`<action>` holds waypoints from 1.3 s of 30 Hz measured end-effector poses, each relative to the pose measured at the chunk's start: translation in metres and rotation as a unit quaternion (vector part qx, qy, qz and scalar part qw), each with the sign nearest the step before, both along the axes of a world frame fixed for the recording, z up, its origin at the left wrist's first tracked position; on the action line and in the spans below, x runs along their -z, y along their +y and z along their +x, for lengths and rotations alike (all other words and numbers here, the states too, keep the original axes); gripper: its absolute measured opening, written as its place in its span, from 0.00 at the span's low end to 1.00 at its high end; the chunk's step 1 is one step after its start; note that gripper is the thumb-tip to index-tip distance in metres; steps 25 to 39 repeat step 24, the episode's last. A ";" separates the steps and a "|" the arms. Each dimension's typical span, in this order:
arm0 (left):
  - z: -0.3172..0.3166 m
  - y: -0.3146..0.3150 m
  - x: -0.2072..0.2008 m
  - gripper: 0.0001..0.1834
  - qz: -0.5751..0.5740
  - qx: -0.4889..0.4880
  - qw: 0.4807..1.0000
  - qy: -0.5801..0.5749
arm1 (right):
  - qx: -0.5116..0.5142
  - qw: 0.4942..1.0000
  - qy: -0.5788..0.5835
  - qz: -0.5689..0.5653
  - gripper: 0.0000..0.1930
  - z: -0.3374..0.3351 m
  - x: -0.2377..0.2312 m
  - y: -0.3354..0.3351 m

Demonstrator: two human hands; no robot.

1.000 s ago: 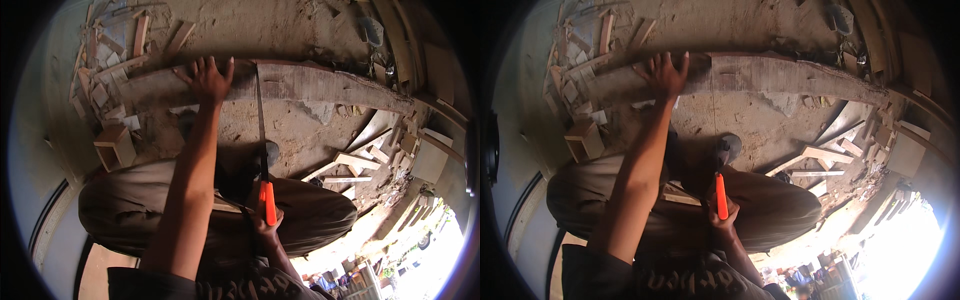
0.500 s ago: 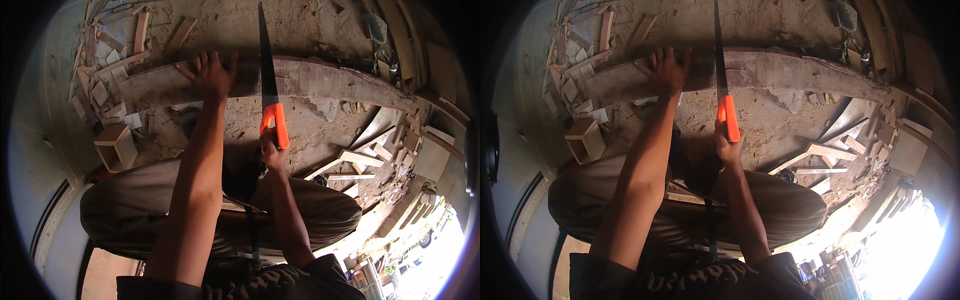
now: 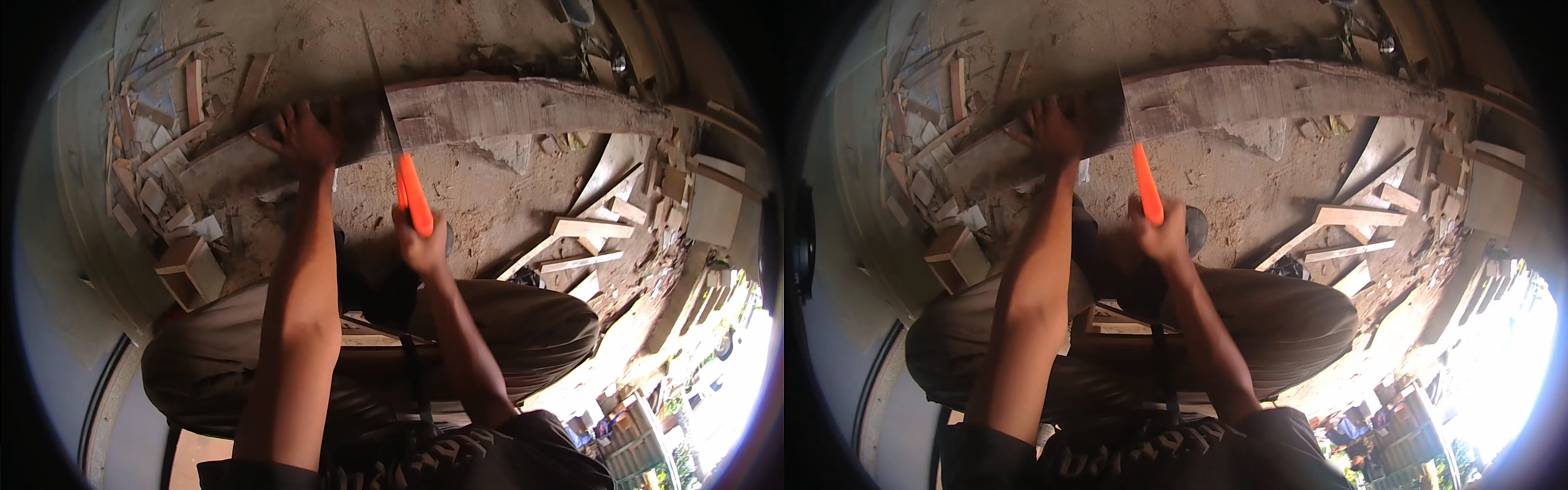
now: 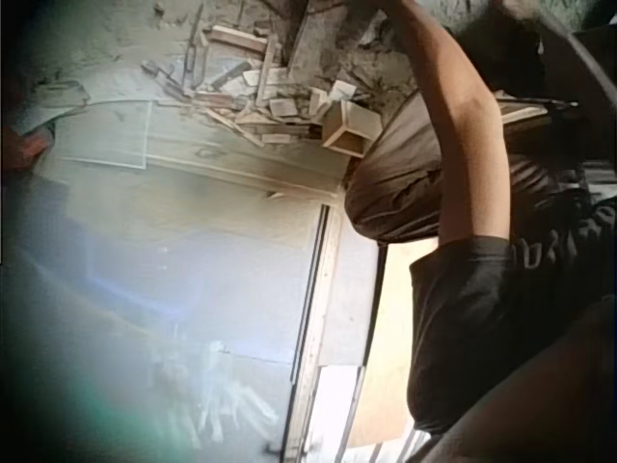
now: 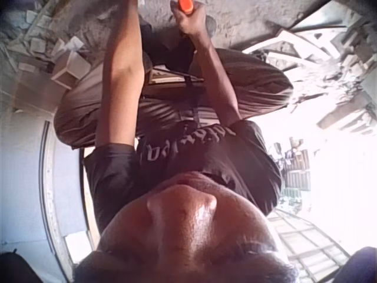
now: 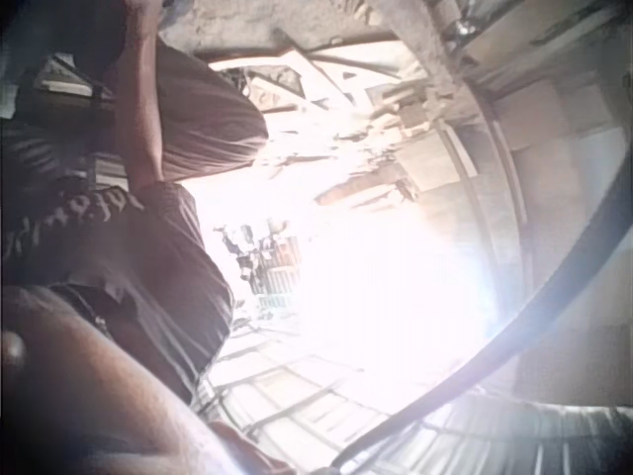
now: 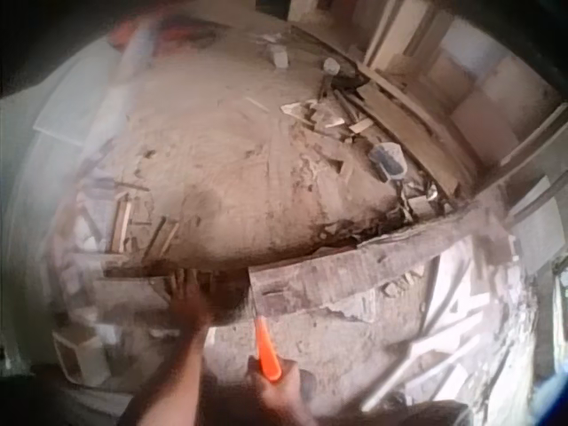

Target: The person sits on the floor and uses a hand saw to cut a piece of wood. They hold the wood steady with their left hand and saw with their right hand, making several cuts along the length of the wood.

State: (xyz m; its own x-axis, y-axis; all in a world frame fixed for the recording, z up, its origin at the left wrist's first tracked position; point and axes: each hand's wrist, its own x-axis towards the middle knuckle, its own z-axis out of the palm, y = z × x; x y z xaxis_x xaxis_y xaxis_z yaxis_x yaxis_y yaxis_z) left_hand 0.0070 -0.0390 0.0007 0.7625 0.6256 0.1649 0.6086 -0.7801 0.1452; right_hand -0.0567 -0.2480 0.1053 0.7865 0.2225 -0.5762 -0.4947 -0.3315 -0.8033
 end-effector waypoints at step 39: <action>0.008 0.000 -0.028 0.34 -0.067 -0.027 0.992 0.107 | 0.005 1.000 0.014 0.006 0.05 -0.101 -0.050 -0.056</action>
